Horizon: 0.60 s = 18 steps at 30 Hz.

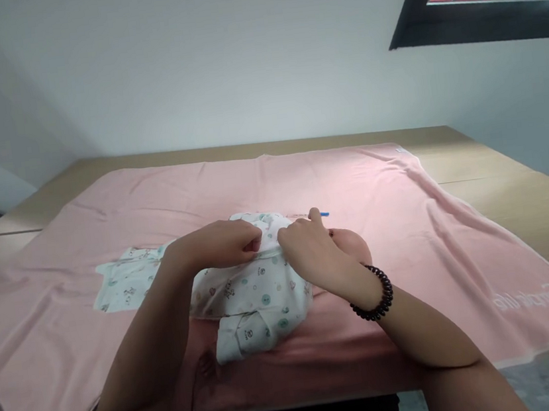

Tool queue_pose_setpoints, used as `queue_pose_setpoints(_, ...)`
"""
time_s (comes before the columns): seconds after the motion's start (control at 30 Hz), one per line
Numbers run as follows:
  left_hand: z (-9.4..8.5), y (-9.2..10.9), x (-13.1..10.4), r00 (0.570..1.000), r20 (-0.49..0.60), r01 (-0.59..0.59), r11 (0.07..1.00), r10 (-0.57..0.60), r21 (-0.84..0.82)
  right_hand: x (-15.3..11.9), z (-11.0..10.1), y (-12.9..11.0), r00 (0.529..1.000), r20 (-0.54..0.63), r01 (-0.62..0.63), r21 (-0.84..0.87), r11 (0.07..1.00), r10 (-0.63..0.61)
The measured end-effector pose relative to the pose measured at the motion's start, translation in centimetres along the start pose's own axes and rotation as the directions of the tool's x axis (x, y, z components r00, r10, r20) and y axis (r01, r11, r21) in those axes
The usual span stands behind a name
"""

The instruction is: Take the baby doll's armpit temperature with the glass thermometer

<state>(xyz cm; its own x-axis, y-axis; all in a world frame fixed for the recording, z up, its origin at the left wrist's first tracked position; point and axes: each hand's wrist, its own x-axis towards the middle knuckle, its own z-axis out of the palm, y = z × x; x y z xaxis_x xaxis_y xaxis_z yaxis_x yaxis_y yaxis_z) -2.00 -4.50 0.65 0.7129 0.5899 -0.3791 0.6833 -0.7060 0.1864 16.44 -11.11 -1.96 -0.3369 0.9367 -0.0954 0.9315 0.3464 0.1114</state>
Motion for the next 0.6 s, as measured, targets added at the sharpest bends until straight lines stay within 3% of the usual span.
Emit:
queue_pose_setpoints(0.3, 0.0, 0.2, 0.1, 1.0, 0.022, 0.019, 1.0, -0.02, 0.004, 0.1, 0.1, -1.3, 0.998, 0.02, 0.062, -0.073, 0.995, -0.061)
queue_pose_setpoints(0.6, -0.1, 0.6, 0.0, 0.998, 0.052, 0.047, 0.999, -0.046, -0.007, -0.7, 0.6, -2.2, 0.999, 0.025, 0.045, -0.106, 0.993, -0.043)
